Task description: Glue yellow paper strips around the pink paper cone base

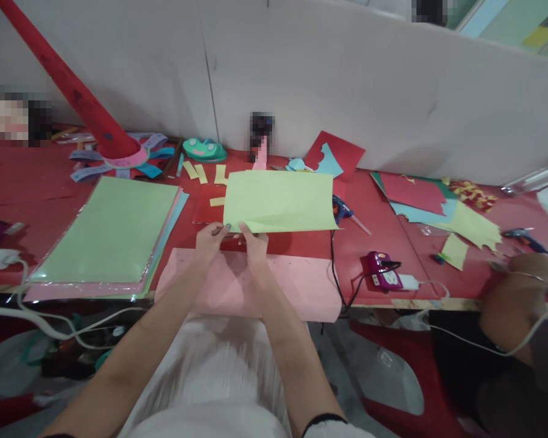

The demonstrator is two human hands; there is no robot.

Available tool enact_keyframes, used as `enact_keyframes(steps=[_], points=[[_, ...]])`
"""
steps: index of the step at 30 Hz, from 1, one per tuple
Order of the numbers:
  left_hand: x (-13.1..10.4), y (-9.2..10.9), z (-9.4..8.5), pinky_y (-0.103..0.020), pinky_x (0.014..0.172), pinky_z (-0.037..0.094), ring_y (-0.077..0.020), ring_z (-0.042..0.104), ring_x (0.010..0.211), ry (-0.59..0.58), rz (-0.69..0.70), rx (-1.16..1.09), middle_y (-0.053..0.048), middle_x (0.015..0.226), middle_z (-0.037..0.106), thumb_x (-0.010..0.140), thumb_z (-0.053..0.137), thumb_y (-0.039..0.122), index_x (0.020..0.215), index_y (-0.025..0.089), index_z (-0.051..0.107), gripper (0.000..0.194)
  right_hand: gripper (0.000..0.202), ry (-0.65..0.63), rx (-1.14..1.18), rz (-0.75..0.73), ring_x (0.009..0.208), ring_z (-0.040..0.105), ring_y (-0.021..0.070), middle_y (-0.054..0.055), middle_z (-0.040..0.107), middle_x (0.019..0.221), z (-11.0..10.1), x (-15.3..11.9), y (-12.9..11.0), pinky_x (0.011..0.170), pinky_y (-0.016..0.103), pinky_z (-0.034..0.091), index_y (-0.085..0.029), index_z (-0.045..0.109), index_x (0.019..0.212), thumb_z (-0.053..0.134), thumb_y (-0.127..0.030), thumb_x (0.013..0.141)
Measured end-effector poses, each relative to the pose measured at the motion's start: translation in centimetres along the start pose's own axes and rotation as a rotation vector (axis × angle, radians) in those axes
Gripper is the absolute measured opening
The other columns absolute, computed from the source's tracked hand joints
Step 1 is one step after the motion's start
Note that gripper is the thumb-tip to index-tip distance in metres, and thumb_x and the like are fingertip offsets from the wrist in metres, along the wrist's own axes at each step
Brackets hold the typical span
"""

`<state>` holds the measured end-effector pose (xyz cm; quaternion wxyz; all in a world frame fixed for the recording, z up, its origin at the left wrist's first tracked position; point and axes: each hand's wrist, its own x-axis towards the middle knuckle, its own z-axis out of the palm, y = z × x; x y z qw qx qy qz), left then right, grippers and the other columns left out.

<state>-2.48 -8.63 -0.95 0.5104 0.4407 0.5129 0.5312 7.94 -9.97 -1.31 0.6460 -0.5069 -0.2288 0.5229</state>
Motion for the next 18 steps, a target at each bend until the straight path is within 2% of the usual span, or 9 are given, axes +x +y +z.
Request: enact_keyframes(steps=[6, 12, 16, 18], points=[[0.07, 0.05, -0.13, -0.027, 0.067, 0.052, -0.0161, 0.065, 0.064, 0.027, 0.013, 0.055, 0.0, 0.064, 0.068, 0.067, 0.067, 0.037, 0.064, 0.019, 0.061, 0.02, 0.03, -0.021, 0.052, 0.001, 0.049, 0.059, 0.0124, 0.004, 0.067, 0.065, 0.06, 0.09, -0.08, 0.043, 0.025, 0.044, -0.014, 0.064, 0.074, 0.079, -0.034, 0.057], [0.33, -0.3, -0.27, -0.023, 0.064, 0.05, -0.0141, 0.064, 0.064, 0.062, 0.03, 0.061, 0.0, 0.065, 0.068, 0.067, 0.065, 0.033, 0.065, 0.018, 0.062, 0.015, 0.025, -0.12, 0.014, 0.015, 0.052, 0.062, 0.0131, 0.004, 0.069, 0.067, 0.06, -0.09, -0.09, 0.043, 0.022, 0.045, -0.014, 0.066, 0.075, 0.078, -0.031, 0.06], [0.45, -0.6, -0.35, -0.022, 0.062, 0.048, -0.0138, 0.064, 0.066, 0.043, 0.058, 0.062, 0.0, 0.067, 0.068, 0.067, 0.065, 0.031, 0.067, 0.019, 0.063, 0.012, 0.023, -0.217, -0.02, 0.054, 0.053, 0.063, 0.0122, 0.004, 0.071, 0.068, 0.19, -0.41, -0.12, 0.044, 0.021, 0.046, -0.015, 0.069, 0.077, 0.076, -0.032, 0.063], [0.46, -0.75, -0.37, -0.022, 0.062, 0.048, -0.014, 0.064, 0.067, 0.034, 0.069, 0.059, 0.0, 0.068, 0.069, 0.068, 0.065, 0.032, 0.068, 0.019, 0.063, 0.013, 0.022, -0.221, -0.037, 0.054, 0.049, 0.062, 0.0108, 0.002, 0.07, 0.066, 0.27, -0.55, -0.18, 0.043, 0.02, 0.044, -0.015, 0.069, 0.075, 0.075, -0.033, 0.064]])
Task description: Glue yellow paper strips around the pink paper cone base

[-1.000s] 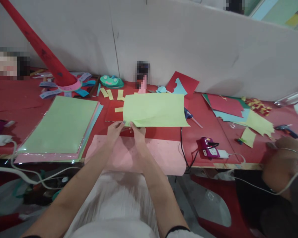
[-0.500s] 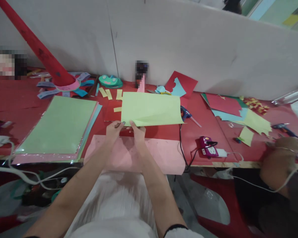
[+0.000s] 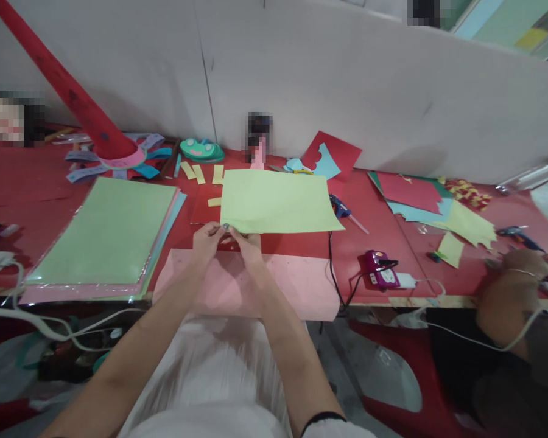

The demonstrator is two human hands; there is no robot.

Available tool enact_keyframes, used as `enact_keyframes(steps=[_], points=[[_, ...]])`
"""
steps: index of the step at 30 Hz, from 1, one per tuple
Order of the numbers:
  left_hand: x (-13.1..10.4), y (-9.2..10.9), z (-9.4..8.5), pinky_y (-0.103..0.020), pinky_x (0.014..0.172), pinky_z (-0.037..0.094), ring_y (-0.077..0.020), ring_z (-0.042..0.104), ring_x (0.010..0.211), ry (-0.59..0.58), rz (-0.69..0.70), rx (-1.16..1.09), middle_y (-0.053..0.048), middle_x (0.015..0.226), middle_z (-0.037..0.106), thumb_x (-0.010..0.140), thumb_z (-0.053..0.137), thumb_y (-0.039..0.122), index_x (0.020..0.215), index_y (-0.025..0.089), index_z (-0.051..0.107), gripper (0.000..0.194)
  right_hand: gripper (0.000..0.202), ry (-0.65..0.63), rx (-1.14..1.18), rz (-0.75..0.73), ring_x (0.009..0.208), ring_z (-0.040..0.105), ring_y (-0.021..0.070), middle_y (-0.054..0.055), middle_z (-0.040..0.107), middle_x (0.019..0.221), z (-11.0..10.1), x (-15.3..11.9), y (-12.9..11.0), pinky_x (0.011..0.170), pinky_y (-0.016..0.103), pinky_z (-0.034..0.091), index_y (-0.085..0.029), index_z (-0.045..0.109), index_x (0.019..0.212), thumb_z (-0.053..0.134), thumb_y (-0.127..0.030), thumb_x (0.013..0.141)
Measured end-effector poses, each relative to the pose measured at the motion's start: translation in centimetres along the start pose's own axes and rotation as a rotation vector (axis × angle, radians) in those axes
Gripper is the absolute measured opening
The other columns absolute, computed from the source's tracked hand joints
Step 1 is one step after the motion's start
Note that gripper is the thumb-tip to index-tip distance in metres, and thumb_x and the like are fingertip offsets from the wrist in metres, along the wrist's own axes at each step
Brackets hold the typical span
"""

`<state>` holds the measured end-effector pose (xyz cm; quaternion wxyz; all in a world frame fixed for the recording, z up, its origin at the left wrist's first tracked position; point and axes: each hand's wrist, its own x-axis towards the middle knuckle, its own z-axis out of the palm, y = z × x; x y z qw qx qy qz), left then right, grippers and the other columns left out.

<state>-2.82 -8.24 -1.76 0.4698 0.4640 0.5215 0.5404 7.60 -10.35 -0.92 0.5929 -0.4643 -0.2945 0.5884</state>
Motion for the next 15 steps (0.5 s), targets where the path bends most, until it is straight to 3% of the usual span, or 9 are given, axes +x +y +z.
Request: enact_keyframes(steps=[10, 15], points=[[0.02, 0.05, 0.09, -0.023, 0.064, 0.048, -0.0135, 0.063, 0.064, 0.012, 0.035, 0.025, 0.0, 0.065, 0.067, 0.07, 0.065, 0.035, 0.065, 0.019, 0.061, 0.017, 0.031, 0.021, -0.002, -0.023, 0.043, 0.059, 0.0114, -0.001, 0.065, 0.056, 0.09, 0.33, -0.09, 0.042, 0.022, 0.043, -0.016, 0.063, 0.077, 0.071, -0.044, 0.065], [0.18, 0.27, 0.26, -0.027, 0.066, 0.053, -0.0138, 0.063, 0.057, 0.054, -0.028, -0.07, 0.001, 0.062, 0.066, 0.068, 0.066, 0.033, 0.064, 0.019, 0.058, 0.017, 0.034, 0.147, 0.027, -0.074, 0.047, 0.06, 0.0112, -0.005, 0.06, 0.056, -0.65, 0.58, -0.14, 0.044, 0.021, 0.042, -0.019, 0.056, 0.081, 0.07, -0.046, 0.065]])
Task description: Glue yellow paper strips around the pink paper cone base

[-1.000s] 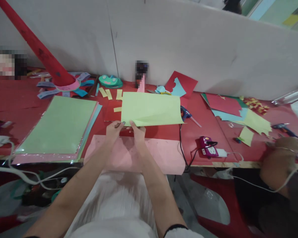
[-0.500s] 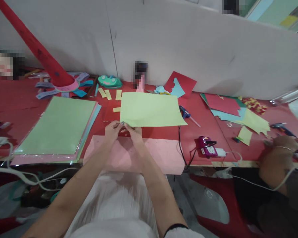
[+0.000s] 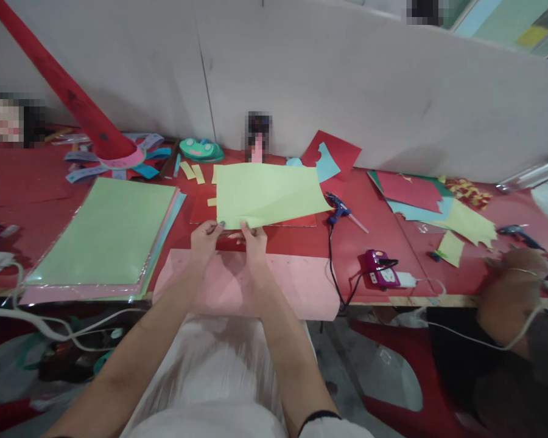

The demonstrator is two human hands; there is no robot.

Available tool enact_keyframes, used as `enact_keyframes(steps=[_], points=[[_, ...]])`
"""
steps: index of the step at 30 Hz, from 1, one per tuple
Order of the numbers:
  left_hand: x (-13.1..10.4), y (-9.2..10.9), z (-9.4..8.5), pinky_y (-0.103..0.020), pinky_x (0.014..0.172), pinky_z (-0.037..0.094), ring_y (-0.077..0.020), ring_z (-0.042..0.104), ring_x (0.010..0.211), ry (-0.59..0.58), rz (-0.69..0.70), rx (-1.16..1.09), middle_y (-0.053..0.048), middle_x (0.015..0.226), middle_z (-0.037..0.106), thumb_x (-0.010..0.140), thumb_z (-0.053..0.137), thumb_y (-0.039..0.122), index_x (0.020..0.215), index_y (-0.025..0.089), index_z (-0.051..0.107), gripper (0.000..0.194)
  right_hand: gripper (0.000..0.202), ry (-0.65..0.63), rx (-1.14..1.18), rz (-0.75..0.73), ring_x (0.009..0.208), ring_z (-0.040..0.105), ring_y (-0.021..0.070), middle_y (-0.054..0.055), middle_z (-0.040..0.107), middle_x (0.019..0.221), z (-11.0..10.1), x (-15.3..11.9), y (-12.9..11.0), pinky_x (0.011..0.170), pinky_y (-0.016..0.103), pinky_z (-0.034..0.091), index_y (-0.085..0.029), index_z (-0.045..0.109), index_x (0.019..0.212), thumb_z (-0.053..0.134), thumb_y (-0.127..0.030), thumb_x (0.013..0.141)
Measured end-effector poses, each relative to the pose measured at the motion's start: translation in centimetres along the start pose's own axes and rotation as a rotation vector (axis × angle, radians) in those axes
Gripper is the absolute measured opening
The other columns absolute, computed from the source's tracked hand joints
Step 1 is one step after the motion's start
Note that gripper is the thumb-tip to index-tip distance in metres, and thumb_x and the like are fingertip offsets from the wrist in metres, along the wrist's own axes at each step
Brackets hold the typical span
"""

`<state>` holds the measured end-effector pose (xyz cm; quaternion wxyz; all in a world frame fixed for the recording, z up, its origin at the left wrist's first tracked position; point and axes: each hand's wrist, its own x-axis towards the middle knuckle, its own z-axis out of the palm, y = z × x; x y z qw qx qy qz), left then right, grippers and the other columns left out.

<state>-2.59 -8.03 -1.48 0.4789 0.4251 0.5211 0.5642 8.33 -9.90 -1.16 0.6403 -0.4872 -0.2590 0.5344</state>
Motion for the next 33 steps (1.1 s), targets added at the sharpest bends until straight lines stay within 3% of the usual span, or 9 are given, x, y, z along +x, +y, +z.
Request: enact_keyframes(steps=[7, 16, 24, 29, 33], points=[[-0.3, 0.6, 0.4, -0.031, 0.067, 0.056, -0.0162, 0.066, 0.057, -0.014, -0.048, -0.056, 0.001, 0.061, 0.065, 0.068, 0.068, 0.03, 0.065, 0.019, 0.057, 0.016, 0.036, 0.034, 0.098, -0.037, 0.047, 0.059, 0.0098, -0.008, 0.054, 0.057, -0.6, 0.3, 0.0, 0.044, 0.02, 0.04, -0.02, 0.055, 0.084, 0.073, -0.044, 0.064], [-0.2, 0.8, 0.2, -0.033, 0.069, 0.056, -0.0182, 0.068, 0.062, 0.003, -0.061, -0.082, 0.001, 0.061, 0.064, 0.067, 0.069, 0.033, 0.066, 0.018, 0.057, 0.019, 0.039, 0.144, 0.25, -0.11, 0.048, 0.059, 0.0079, -0.007, 0.058, 0.059, -1.2, 0.4, -1.2, 0.04, 0.019, 0.036, -0.022, 0.053, 0.082, 0.077, -0.043, 0.06], [-0.6, 0.7, 0.0, -0.032, 0.069, 0.056, -0.0183, 0.068, 0.064, 0.003, -0.036, -0.085, 0.001, 0.061, 0.064, 0.066, 0.07, 0.041, 0.066, 0.019, 0.056, 0.026, 0.045, 0.254, 0.157, -0.096, 0.052, 0.061, 0.0111, -0.004, 0.06, 0.062, -2.0, 0.6, -1.8, 0.041, 0.02, 0.038, -0.022, 0.054, 0.088, 0.076, -0.048, 0.058], [-0.5, 0.4, -0.1, -0.031, 0.067, 0.056, -0.0172, 0.068, 0.062, -0.006, -0.011, -0.084, 0.001, 0.062, 0.064, 0.068, 0.069, 0.041, 0.067, 0.019, 0.056, 0.025, 0.037, 0.218, 0.104, -0.127, 0.054, 0.061, 0.0081, -0.005, 0.061, 0.067, -3.1, 1.1, -3.5, 0.045, 0.019, 0.04, -0.022, 0.052, 0.086, 0.072, -0.046, 0.064], [-0.4, 0.4, -0.3, -0.031, 0.069, 0.056, -0.0167, 0.068, 0.063, 0.023, -0.005, -0.081, 0.0, 0.066, 0.066, 0.07, 0.067, 0.039, 0.07, 0.019, 0.057, 0.023, 0.042, 0.127, 0.093, -0.082, 0.05, 0.06, 0.0082, -0.007, 0.06, 0.063, -4.6, 2.3, -4.8, 0.044, 0.019, 0.039, -0.02, 0.054, 0.081, 0.079, -0.042, 0.055]])
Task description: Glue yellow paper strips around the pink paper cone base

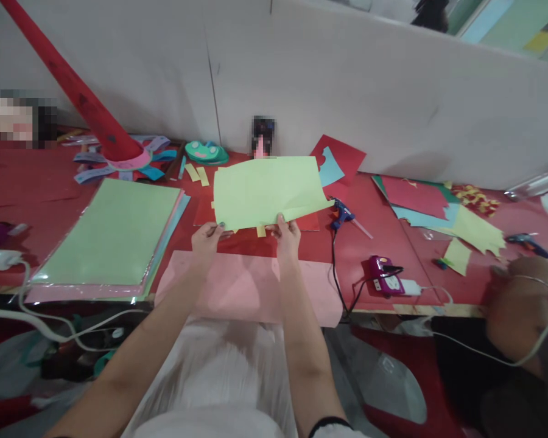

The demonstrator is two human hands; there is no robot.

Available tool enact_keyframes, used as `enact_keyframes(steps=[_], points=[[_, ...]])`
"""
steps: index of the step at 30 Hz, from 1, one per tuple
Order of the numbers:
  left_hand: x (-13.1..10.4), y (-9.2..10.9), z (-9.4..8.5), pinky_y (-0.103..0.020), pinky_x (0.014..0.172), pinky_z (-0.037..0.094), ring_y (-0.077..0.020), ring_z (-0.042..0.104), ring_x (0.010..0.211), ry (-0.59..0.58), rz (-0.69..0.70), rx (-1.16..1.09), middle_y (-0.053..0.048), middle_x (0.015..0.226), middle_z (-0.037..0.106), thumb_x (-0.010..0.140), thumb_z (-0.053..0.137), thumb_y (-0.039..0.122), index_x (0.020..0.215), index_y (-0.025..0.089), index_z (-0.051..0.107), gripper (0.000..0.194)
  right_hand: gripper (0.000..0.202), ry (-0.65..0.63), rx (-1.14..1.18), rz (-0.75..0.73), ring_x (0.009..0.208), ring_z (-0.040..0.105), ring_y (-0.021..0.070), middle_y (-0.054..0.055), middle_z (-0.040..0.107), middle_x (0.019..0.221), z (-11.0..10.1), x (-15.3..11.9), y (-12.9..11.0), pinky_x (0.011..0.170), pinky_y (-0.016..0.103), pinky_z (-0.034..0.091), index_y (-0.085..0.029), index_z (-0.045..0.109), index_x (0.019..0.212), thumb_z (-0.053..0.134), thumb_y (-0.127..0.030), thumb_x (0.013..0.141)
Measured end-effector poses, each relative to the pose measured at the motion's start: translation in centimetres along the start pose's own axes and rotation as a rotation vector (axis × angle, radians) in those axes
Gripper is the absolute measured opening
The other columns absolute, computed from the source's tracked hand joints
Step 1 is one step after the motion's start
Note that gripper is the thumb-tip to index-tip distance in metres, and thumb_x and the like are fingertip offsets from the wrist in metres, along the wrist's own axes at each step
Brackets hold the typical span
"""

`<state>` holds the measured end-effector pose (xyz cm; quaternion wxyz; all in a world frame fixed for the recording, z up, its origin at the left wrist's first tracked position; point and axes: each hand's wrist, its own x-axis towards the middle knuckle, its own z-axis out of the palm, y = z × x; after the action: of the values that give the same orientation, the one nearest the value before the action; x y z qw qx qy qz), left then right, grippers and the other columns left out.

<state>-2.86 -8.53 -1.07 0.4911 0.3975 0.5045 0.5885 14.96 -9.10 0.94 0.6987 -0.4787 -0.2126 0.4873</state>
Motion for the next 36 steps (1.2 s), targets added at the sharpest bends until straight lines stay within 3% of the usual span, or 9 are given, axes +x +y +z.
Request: enact_keyframes(steps=[3, 10, 19, 25, 36], points=[[0.2, -0.1, -0.1, -0.031, 0.071, 0.056, -0.0161, 0.067, 0.063, 0.017, 0.002, -0.01, 0.0, 0.066, 0.066, 0.07, 0.068, 0.039, 0.072, 0.018, 0.058, 0.023, 0.043, -0.088, -0.059, 0.034, 0.05, 0.06, 0.0092, -0.006, 0.06, 0.06, -0.8, 0.7, 0.2, 0.044, 0.019, 0.039, -0.019, 0.057, 0.08, 0.08, -0.043, 0.054], [0.4, -0.1, -0.1, -0.03, 0.071, 0.056, -0.0148, 0.067, 0.065, 0.035, -0.006, -0.016, 0.001, 0.069, 0.066, 0.072, 0.067, 0.038, 0.075, 0.018, 0.058, 0.022, 0.04, -0.076, -0.016, 0.049, 0.048, 0.058, 0.0081, -0.007, 0.057, 0.058, -1.2, 0.8, 1.9, 0.043, 0.02, 0.038, -0.019, 0.056, 0.078, 0.079, -0.043, 0.055], [1.0, -0.9, 0.0, -0.037, 0.077, 0.058, -0.0196, 0.07, 0.079, -0.091, -0.169, -0.162, -0.007, 0.091, 0.07, 0.069, 0.073, 0.034, 0.089, 0.016, 0.062, 0.029, 0.042, -0.082, 0.004, 0.079, 0.048, 0.058, 0.0076, -0.007, 0.056, 0.058, -1.4, 1.1, 2.3, 0.044, 0.019, 0.039, -0.019, 0.055, 0.077, 0.08, -0.044, 0.054], [0.9, -1.1, 0.0, -0.036, 0.075, 0.058, -0.0189, 0.07, 0.072, -0.04, -0.155, -0.17, -0.005, 0.081, 0.07, 0.063, 0.077, 0.037, 0.082, 0.014, 0.064, 0.033, 0.039, -0.114, 0.009, 0.082, 0.049, 0.058, 0.0071, -0.006, 0.058, 0.061, -1.0, 0.6, 2.0, 0.043, 0.019, 0.038, -0.019, 0.055, 0.075, 0.08, -0.042, 0.055], [0.5, -0.6, 0.1, -0.031, 0.075, 0.057, -0.0177, 0.069, 0.079, -0.002, -0.145, -0.147, -0.005, 0.08, 0.069, 0.073, 0.068, 0.043, 0.085, 0.015, 0.062, 0.031, 0.04, -0.117, -0.021, 0.09, 0.048, 0.057, 0.0071, -0.007, 0.058, 0.061, -0.8, 0.5, 2.4, 0.042, 0.02, 0.036, -0.02, 0.054, 0.075, 0.079, -0.043, 0.055]])
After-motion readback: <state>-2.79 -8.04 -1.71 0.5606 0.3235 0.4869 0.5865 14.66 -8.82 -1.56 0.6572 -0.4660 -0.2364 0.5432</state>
